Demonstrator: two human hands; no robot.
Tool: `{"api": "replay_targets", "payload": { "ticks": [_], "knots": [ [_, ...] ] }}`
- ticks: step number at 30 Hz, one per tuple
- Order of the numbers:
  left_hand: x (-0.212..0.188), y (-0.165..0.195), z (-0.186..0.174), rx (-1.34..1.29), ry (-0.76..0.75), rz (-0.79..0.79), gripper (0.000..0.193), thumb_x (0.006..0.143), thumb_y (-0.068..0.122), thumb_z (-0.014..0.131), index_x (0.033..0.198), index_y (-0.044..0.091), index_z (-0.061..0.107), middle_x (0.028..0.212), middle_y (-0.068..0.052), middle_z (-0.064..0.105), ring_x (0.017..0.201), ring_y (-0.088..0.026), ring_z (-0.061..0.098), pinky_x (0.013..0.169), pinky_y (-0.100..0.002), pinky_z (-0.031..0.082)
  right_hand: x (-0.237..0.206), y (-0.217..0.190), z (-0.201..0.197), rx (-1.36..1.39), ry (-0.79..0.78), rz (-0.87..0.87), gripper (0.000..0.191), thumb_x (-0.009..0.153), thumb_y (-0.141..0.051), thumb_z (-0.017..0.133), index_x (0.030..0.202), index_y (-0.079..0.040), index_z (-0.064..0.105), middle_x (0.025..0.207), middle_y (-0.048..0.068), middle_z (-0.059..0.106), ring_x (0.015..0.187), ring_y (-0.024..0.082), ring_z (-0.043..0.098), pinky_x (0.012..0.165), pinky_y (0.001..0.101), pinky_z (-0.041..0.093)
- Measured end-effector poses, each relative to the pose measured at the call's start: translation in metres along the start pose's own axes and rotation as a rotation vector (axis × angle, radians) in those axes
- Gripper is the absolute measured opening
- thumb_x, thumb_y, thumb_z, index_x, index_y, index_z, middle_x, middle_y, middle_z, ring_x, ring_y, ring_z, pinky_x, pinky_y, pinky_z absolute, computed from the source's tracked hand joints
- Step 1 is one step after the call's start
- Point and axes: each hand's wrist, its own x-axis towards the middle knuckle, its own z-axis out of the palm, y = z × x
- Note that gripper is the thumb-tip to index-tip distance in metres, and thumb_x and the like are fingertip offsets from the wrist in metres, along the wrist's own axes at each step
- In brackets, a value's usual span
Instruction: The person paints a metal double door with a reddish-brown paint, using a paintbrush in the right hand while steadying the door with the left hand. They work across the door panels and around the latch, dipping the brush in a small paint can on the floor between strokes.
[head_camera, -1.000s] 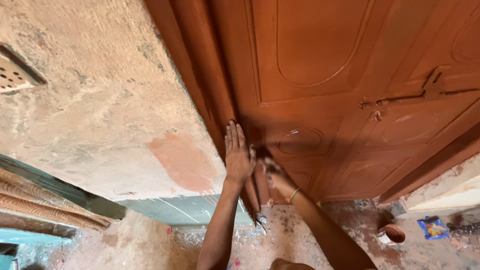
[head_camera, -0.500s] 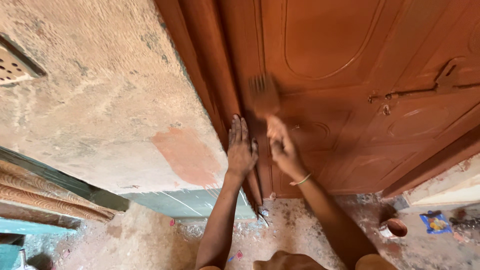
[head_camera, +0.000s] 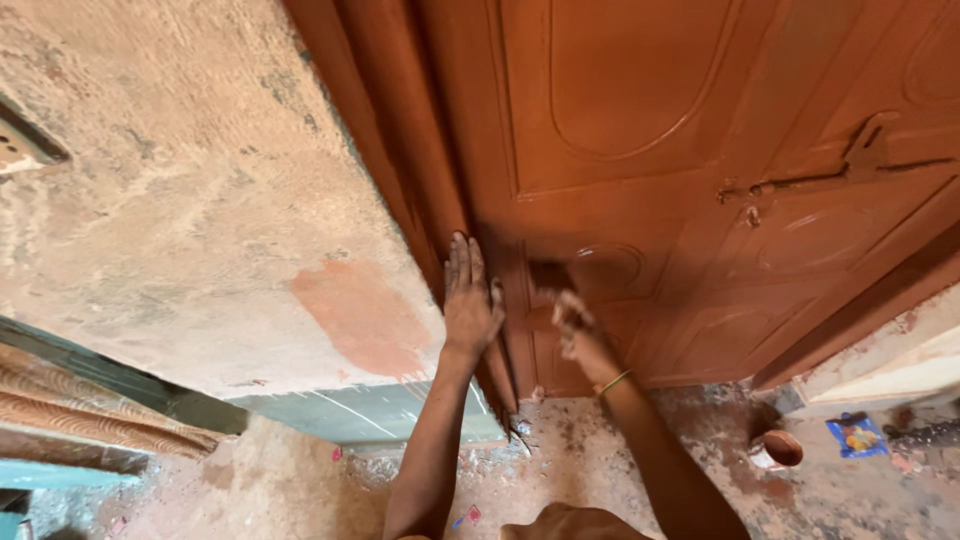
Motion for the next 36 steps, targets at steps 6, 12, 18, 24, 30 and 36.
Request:
{"api": "replay_targets", "payload": {
  "ticks": [6, 12, 18, 24, 30, 36],
  "knots": [
    [0.002, 0.022, 0.004, 0.02, 0.056, 0.013, 0.079, 0.095, 0.022, 0.053, 0.16, -0.005, 0.019, 0.17, -0.026, 0.01, 0.158, -0.044, 0.01, 0.127, -0.055, 0.014, -0.047, -0.111, -0.012, 0.212, -0.224, -0.471, 0.062, 0.099, -0.016, 0.056, 0.157, -0.014, 0.035, 0.115, -0.001, 0.059, 0.058, 0.002, 0.038, 0.045, 0.0152, 0.035],
    [0.006, 0.037, 0.026, -0.03, 0.012, 0.026, 0.076, 0.098, 0.025, 0.051, 0.162, -0.003, 0.019, 0.171, -0.024, 0.01, 0.158, -0.043, 0.009, 0.127, -0.054, 0.013, -0.043, -0.108, -0.023, 0.106, -0.154, -0.646, 0.059, 0.103, -0.02, 0.056, 0.157, -0.015, 0.034, 0.109, 0.0, 0.057, 0.058, 0.002, 0.039, 0.044, 0.017, 0.035],
    [0.007, 0.044, 0.061, -0.038, -0.027, 0.044, 0.075, 0.101, 0.029, 0.047, 0.162, -0.003, 0.018, 0.171, -0.023, 0.007, 0.159, -0.042, 0.006, 0.128, -0.053, 0.009, 0.014, 0.007, -0.025, -0.081, 0.047, -0.916, 0.033, 0.114, -0.024, 0.056, 0.143, -0.012, 0.048, 0.106, 0.0, 0.049, 0.09, 0.009, 0.049, 0.079, 0.0207, 0.048],
    [0.012, 0.053, 0.083, -0.019, -0.077, 0.065, 0.075, 0.102, 0.033, 0.044, 0.162, -0.004, 0.017, 0.172, -0.024, 0.005, 0.159, -0.042, 0.003, 0.127, -0.053, 0.007, 0.002, 0.042, -0.048, 0.071, 0.034, -0.017, 0.04, 0.095, -0.009, 0.059, 0.132, -0.022, 0.051, 0.094, 0.003, 0.062, 0.064, 0.013, 0.046, 0.051, 0.0237, 0.04],
    [0.016, 0.076, 0.09, -0.037, -0.033, 0.075, 0.075, 0.101, 0.031, 0.048, 0.161, -0.004, 0.02, 0.171, -0.024, 0.008, 0.159, -0.042, 0.006, 0.127, -0.054, 0.009, -0.009, -0.043, -0.111, 0.557, 0.031, -0.218, 0.031, 0.096, -0.013, 0.057, 0.127, -0.015, 0.054, 0.107, -0.001, 0.064, 0.069, 0.002, 0.056, 0.05, 0.0191, 0.041],
    [0.024, 0.11, 0.093, -0.034, -0.018, 0.041, 0.076, 0.1, 0.03, 0.049, 0.161, -0.006, 0.018, 0.171, -0.025, 0.007, 0.158, -0.045, 0.006, 0.127, -0.054, 0.009, -0.029, -0.131, -0.19, 0.453, 0.162, -0.583, 0.047, 0.101, -0.011, 0.056, 0.145, -0.017, 0.041, 0.098, 0.0, 0.059, 0.056, 0.003, 0.044, 0.047, 0.0176, 0.039]
  ]
}}
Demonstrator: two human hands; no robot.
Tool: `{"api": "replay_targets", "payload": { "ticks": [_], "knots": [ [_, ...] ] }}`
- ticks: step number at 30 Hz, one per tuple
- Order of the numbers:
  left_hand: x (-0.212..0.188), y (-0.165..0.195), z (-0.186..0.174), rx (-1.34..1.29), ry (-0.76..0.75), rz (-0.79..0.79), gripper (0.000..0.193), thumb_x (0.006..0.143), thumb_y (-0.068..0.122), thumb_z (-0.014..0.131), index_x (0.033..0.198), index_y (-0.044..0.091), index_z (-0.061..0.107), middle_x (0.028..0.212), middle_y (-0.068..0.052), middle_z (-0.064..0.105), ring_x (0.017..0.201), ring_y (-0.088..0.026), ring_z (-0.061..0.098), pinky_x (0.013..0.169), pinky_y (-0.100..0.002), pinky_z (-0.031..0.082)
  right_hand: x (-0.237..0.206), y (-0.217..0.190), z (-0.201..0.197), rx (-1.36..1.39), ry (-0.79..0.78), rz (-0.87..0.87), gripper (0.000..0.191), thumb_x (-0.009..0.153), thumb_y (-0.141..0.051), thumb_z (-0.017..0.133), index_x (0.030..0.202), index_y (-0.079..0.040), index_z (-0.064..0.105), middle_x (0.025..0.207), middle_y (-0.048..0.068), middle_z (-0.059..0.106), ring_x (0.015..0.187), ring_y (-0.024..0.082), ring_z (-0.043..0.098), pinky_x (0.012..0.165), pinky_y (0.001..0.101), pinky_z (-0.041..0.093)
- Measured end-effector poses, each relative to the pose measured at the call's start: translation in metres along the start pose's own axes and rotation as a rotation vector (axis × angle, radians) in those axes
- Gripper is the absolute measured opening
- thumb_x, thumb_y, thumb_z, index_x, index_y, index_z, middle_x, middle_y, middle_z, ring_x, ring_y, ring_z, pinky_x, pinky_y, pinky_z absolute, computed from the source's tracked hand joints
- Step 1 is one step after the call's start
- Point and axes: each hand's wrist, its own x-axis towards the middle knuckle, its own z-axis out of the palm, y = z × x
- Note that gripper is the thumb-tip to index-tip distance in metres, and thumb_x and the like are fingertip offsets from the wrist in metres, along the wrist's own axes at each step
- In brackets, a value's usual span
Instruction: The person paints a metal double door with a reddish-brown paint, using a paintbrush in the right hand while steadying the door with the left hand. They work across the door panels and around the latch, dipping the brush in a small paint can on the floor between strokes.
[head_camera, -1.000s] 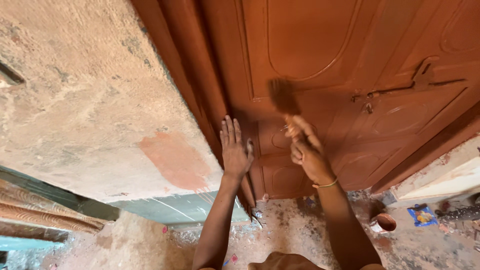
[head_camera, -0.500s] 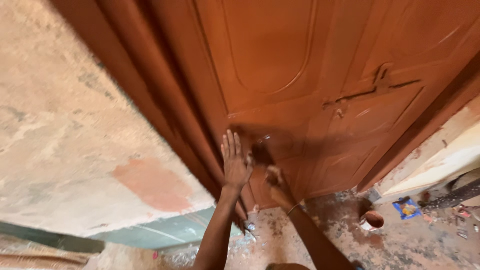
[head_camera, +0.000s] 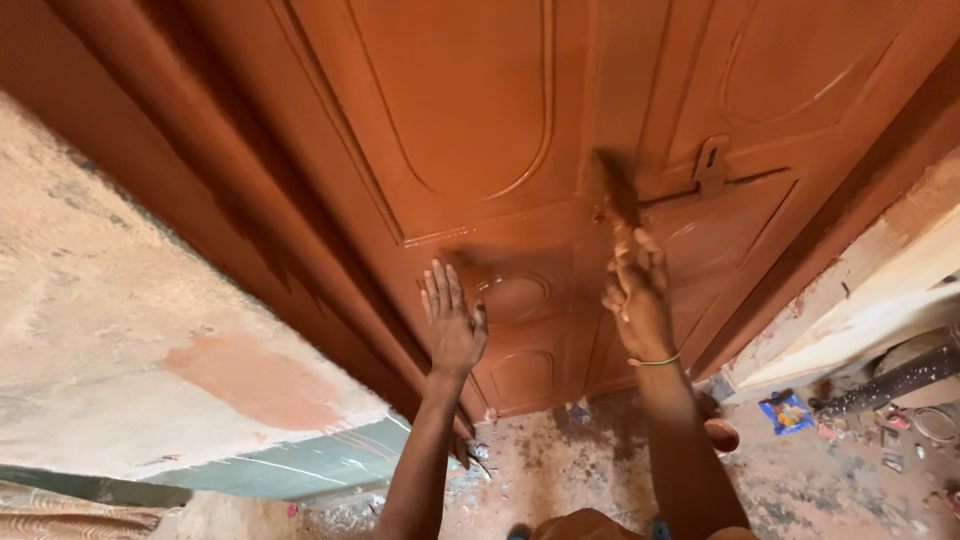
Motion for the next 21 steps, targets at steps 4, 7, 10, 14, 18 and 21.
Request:
{"api": "replay_targets", "payload": {
  "ticks": [4, 7, 10, 14, 18, 21],
  "knots": [
    [0.006, 0.027, 0.011, -0.041, -0.028, -0.015, 0.078, 0.099, 0.029, 0.048, 0.161, -0.007, 0.017, 0.171, -0.026, 0.006, 0.158, -0.045, 0.005, 0.127, -0.054, 0.008, 0.008, -0.013, -0.012, -0.211, -0.04, -0.137, 0.056, 0.105, -0.022, 0.058, 0.155, -0.018, 0.033, 0.095, 0.002, 0.053, 0.058, 0.006, 0.043, 0.046, 0.0197, 0.04],
    [0.01, 0.045, 0.023, -0.076, -0.034, -0.015, 0.078, 0.1, 0.03, 0.048, 0.161, -0.007, 0.017, 0.17, -0.027, 0.006, 0.158, -0.046, 0.005, 0.126, -0.055, 0.007, 0.005, 0.015, -0.024, -0.388, -0.07, -0.164, 0.056, 0.104, -0.035, 0.058, 0.15, -0.013, 0.035, 0.1, 0.002, 0.05, 0.062, 0.005, 0.041, 0.046, 0.0215, 0.037],
    [0.012, 0.059, 0.037, -0.07, -0.036, -0.003, 0.077, 0.101, 0.031, 0.048, 0.16, -0.008, 0.018, 0.17, -0.027, 0.006, 0.158, -0.046, 0.006, 0.126, -0.055, 0.008, -0.01, 0.056, -0.05, -0.736, -0.19, -0.506, 0.053, 0.112, -0.042, 0.051, 0.149, -0.008, 0.037, 0.133, 0.011, 0.055, 0.112, 0.017, 0.054, 0.094, 0.0313, 0.048],
    [0.009, 0.071, 0.053, -0.05, -0.06, -0.008, 0.077, 0.1, 0.032, 0.05, 0.159, -0.007, 0.019, 0.169, -0.026, 0.009, 0.157, -0.046, 0.008, 0.126, -0.055, 0.009, -0.038, 0.087, -0.095, -0.877, -0.172, -0.331, 0.052, 0.106, -0.03, 0.056, 0.148, -0.006, 0.038, 0.129, 0.011, 0.055, 0.11, 0.018, 0.055, 0.093, 0.032, 0.049],
    [0.007, 0.081, 0.067, -0.078, -0.046, 0.033, 0.076, 0.101, 0.029, 0.049, 0.16, -0.008, 0.018, 0.171, -0.027, 0.008, 0.158, -0.047, 0.007, 0.127, -0.055, 0.009, -0.035, 0.085, -0.123, -0.858, -0.165, -0.114, 0.054, 0.1, -0.017, 0.061, 0.147, -0.004, 0.039, 0.125, 0.011, 0.056, 0.108, 0.019, 0.056, 0.091, 0.0328, 0.049],
    [0.007, 0.091, 0.076, -0.078, -0.066, 0.029, 0.077, 0.1, 0.028, 0.049, 0.16, -0.008, 0.018, 0.171, -0.027, 0.008, 0.158, -0.047, 0.007, 0.127, -0.055, 0.009, -0.02, 0.076, -0.133, -0.888, -0.174, -0.195, 0.056, 0.096, -0.008, 0.066, 0.145, -0.002, 0.04, 0.125, 0.012, 0.055, 0.109, 0.02, 0.056, 0.09, 0.0334, 0.049]
  ]
}}
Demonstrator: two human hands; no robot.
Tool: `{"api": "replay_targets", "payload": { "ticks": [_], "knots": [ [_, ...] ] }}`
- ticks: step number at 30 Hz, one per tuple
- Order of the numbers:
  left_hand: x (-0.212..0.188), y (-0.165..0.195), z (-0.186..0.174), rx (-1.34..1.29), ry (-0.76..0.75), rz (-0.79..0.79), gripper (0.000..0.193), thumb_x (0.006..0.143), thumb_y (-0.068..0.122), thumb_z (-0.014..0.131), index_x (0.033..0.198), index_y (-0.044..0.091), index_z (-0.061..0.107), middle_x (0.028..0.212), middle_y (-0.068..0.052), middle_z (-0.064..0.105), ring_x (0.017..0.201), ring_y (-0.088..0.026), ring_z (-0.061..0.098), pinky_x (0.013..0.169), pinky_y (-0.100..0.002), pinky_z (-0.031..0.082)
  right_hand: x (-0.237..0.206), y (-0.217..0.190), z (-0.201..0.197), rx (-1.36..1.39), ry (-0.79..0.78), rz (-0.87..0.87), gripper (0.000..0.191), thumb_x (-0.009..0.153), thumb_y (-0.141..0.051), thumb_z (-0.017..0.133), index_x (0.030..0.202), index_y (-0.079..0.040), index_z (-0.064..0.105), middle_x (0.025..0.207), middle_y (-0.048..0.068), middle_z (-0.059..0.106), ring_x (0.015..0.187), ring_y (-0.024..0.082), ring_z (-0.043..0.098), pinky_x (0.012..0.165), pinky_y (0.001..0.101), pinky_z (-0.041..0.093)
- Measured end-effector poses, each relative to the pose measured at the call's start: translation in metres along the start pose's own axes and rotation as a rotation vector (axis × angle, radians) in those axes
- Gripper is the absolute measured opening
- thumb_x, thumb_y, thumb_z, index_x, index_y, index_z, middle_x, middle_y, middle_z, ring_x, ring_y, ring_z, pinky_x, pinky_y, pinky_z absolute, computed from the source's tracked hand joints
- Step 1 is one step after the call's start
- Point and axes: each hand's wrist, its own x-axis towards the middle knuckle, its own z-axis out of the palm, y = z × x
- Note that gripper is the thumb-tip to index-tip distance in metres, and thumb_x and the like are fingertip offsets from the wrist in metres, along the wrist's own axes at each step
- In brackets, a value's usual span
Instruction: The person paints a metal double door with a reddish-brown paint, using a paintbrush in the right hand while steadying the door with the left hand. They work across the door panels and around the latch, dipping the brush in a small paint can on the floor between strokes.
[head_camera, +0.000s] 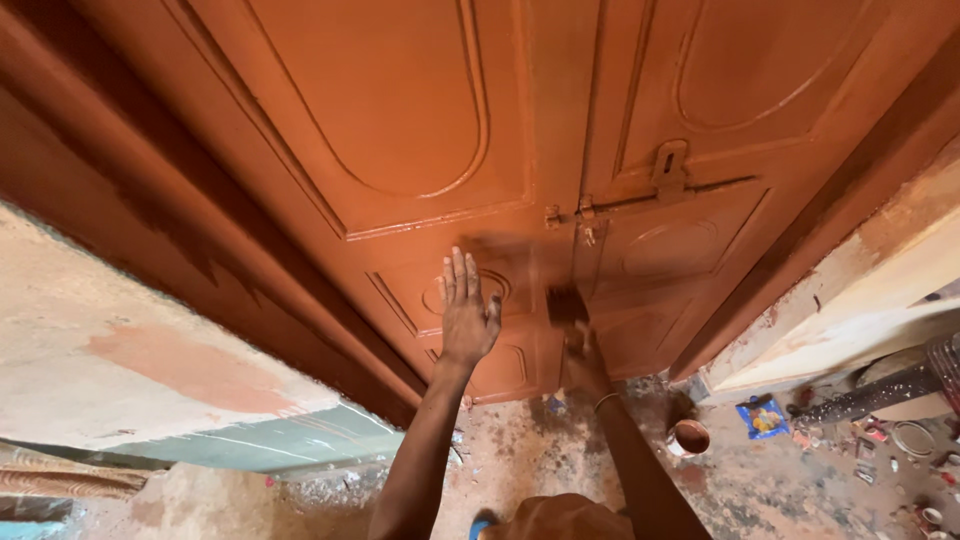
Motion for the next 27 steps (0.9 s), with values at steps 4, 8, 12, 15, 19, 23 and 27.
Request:
{"api": "replay_targets", "payload": {
  "ticks": [4, 8, 12, 15, 19, 23, 27],
  "knots": [
    [0.005, 0.007, 0.012, -0.004, -0.012, 0.021, 0.078, 0.1, 0.027, 0.049, 0.16, -0.009, 0.016, 0.171, -0.028, 0.006, 0.158, -0.048, 0.005, 0.127, -0.055, 0.008, 0.011, -0.021, -0.023, 0.227, -0.034, 0.293, 0.058, 0.098, -0.016, 0.062, 0.151, -0.006, 0.039, 0.12, 0.007, 0.059, 0.092, 0.017, 0.052, 0.077, 0.0313, 0.047],
    [0.004, 0.012, 0.02, -0.027, -0.029, 0.002, 0.077, 0.1, 0.028, 0.048, 0.161, -0.007, 0.015, 0.171, -0.027, 0.007, 0.158, -0.047, 0.005, 0.128, -0.054, 0.008, 0.005, -0.062, -0.05, 0.373, -0.035, 0.34, 0.061, 0.1, -0.024, 0.06, 0.156, -0.009, 0.039, 0.119, 0.004, 0.061, 0.075, 0.017, 0.045, 0.063, 0.0312, 0.042],
    [0.006, 0.013, 0.024, -0.01, -0.027, 0.014, 0.077, 0.103, 0.03, 0.047, 0.161, -0.007, 0.013, 0.17, -0.028, 0.006, 0.158, -0.047, 0.005, 0.128, -0.054, 0.008, 0.003, -0.07, -0.053, 0.224, 0.043, -0.139, 0.057, 0.109, -0.027, 0.06, 0.154, -0.002, 0.036, 0.139, 0.013, 0.056, 0.125, 0.022, 0.055, 0.105, 0.0383, 0.046],
    [0.008, 0.015, 0.027, -0.028, -0.025, 0.019, 0.077, 0.102, 0.03, 0.047, 0.161, -0.007, 0.014, 0.17, -0.028, 0.006, 0.158, -0.047, 0.005, 0.128, -0.053, 0.008, 0.006, -0.043, -0.036, 0.128, 0.004, -0.067, 0.055, 0.108, -0.031, 0.058, 0.152, -0.005, 0.037, 0.127, 0.011, 0.063, 0.119, 0.023, 0.06, 0.106, 0.0378, 0.048],
    [0.009, 0.017, 0.031, -0.004, -0.041, 0.019, 0.078, 0.099, 0.029, 0.049, 0.16, -0.008, 0.016, 0.17, -0.028, 0.006, 0.158, -0.047, 0.005, 0.128, -0.054, 0.008, -0.001, 0.0, -0.016, -0.048, -0.023, 0.049, 0.054, 0.102, -0.024, 0.059, 0.148, -0.006, 0.039, 0.122, 0.011, 0.061, 0.11, 0.022, 0.062, 0.095, 0.035, 0.051],
    [0.006, 0.02, 0.038, -0.018, -0.024, 0.058, 0.077, 0.102, 0.026, 0.048, 0.16, -0.011, 0.015, 0.171, -0.03, 0.006, 0.159, -0.049, 0.005, 0.128, -0.055, 0.009, -0.015, 0.014, -0.019, 0.068, -0.092, 0.177, 0.05, 0.1, -0.013, 0.061, 0.146, -0.008, 0.041, 0.127, 0.011, 0.057, 0.112, 0.023, 0.058, 0.094, 0.0365, 0.049],
    [0.003, 0.028, 0.051, -0.027, -0.048, 0.038, 0.079, 0.098, 0.027, 0.051, 0.159, -0.009, 0.017, 0.17, -0.029, 0.007, 0.158, -0.048, 0.006, 0.126, -0.056, 0.009, -0.014, 0.016, -0.037, 0.119, -0.053, 0.486, 0.056, 0.095, -0.011, 0.062, 0.147, -0.013, 0.041, 0.107, 0.008, 0.062, 0.095, 0.019, 0.06, 0.082, 0.0322, 0.053]
  ]
}}
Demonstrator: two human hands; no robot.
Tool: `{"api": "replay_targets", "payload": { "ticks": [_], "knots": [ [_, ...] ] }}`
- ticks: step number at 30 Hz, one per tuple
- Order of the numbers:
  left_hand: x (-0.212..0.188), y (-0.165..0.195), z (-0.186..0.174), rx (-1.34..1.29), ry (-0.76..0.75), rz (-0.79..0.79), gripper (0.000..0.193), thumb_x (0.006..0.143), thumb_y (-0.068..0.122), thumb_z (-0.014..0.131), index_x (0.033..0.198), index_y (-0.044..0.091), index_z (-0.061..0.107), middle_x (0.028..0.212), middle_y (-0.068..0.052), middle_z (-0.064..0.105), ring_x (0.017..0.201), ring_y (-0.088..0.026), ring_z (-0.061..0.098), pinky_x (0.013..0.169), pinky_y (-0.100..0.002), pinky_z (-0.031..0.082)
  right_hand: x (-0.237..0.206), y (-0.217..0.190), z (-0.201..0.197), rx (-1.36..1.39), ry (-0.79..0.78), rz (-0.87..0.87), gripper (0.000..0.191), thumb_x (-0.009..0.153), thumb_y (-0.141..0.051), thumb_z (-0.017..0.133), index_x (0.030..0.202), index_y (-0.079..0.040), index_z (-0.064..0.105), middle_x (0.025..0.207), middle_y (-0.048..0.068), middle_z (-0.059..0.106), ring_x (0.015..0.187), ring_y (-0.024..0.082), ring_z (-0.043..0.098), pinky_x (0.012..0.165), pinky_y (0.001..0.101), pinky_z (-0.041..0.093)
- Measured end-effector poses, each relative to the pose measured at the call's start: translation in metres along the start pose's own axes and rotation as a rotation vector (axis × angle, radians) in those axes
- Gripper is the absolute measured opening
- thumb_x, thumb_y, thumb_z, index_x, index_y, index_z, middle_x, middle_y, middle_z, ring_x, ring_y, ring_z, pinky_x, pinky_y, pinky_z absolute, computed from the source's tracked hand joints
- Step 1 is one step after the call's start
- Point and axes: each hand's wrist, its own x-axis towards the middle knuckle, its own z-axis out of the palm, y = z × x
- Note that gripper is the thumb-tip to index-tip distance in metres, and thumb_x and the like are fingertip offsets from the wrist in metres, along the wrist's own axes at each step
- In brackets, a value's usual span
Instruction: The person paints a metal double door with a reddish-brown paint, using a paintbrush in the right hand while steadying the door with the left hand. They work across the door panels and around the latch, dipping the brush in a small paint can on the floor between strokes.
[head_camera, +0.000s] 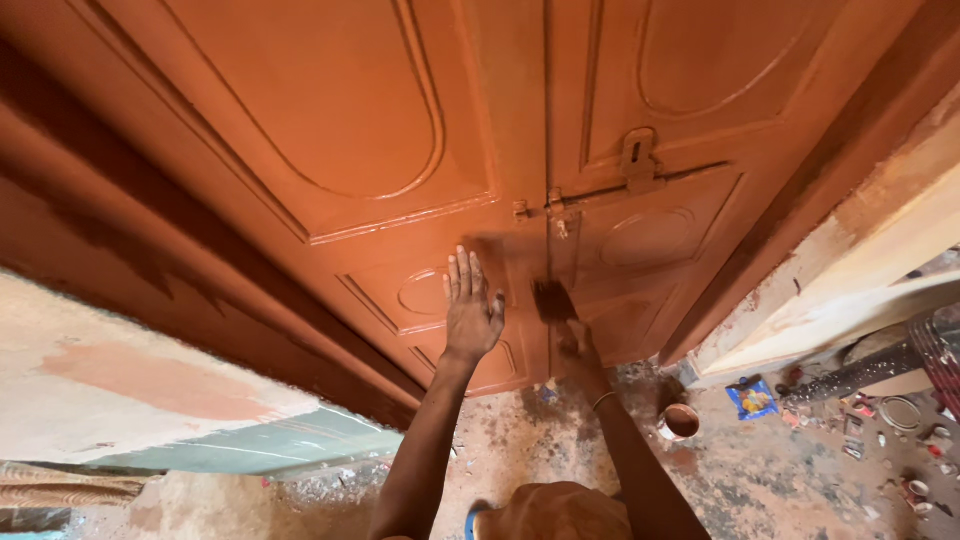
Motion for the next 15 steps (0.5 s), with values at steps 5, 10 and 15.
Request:
{"api": "replay_targets", "payload": {
  "ticks": [5, 10, 15],
  "knots": [
    [0.001, 0.015, 0.017, -0.022, 0.006, 0.027, 0.078, 0.1, 0.028, 0.051, 0.16, -0.008, 0.017, 0.17, -0.029, 0.008, 0.157, -0.049, 0.007, 0.127, -0.057, 0.011, 0.008, -0.033, -0.04, 0.265, 0.022, -0.048, 0.05, 0.101, -0.019, 0.06, 0.147, -0.016, 0.042, 0.095, 0.0, 0.056, 0.069, 0.006, 0.048, 0.056, 0.0218, 0.041],
    [0.006, 0.035, 0.032, 0.0, 0.0, 0.032, 0.079, 0.1, 0.03, 0.051, 0.16, -0.008, 0.016, 0.17, -0.029, 0.006, 0.157, -0.049, 0.006, 0.126, -0.058, 0.01, 0.001, -0.052, -0.081, 0.533, 0.038, -0.124, 0.051, 0.1, -0.021, 0.057, 0.147, -0.016, 0.039, 0.087, -0.001, 0.054, 0.054, 0.004, 0.041, 0.045, 0.0192, 0.033],
    [0.012, 0.06, 0.044, -0.003, -0.012, 0.004, 0.079, 0.101, 0.029, 0.051, 0.16, -0.008, 0.015, 0.171, -0.028, 0.005, 0.158, -0.049, 0.005, 0.126, -0.058, 0.008, 0.005, -0.043, -0.095, 0.703, 0.081, -0.089, 0.042, 0.104, -0.033, 0.051, 0.142, -0.019, 0.038, 0.084, 0.003, 0.059, 0.05, 0.005, 0.043, 0.041, 0.0204, 0.032]
  ]
}}
